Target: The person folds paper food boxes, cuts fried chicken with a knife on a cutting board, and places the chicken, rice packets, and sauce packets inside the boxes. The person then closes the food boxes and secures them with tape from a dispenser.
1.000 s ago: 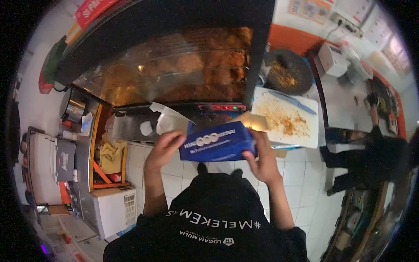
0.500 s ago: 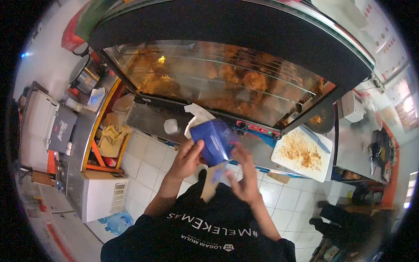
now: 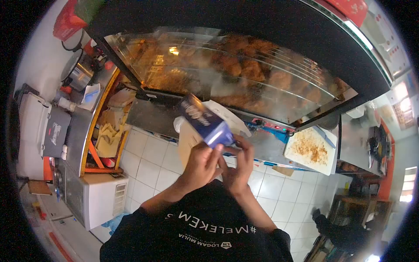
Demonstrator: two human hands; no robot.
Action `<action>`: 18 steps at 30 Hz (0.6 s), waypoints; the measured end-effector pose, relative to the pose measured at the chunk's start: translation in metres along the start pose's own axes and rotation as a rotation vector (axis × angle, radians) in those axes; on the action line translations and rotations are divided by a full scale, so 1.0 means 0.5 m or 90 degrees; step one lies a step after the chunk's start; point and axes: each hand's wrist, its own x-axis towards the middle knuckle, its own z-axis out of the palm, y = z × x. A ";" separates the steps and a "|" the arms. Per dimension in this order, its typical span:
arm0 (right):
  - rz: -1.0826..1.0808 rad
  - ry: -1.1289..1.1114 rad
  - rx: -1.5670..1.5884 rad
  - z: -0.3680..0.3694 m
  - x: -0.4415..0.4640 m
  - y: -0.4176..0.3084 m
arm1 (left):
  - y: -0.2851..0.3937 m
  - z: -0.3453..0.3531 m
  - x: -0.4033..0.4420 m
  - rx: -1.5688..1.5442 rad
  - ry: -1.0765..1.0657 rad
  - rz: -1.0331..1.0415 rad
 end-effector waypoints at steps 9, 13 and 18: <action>0.536 0.129 0.518 -0.161 -0.152 0.082 | -0.065 0.004 -0.010 0.470 -0.451 0.471; 0.712 0.407 0.564 -0.155 -0.234 0.160 | -0.182 0.006 -0.003 0.271 -0.233 0.579; 0.640 0.473 0.552 -0.089 -0.417 0.395 | -0.430 -0.164 0.076 0.442 -0.096 0.089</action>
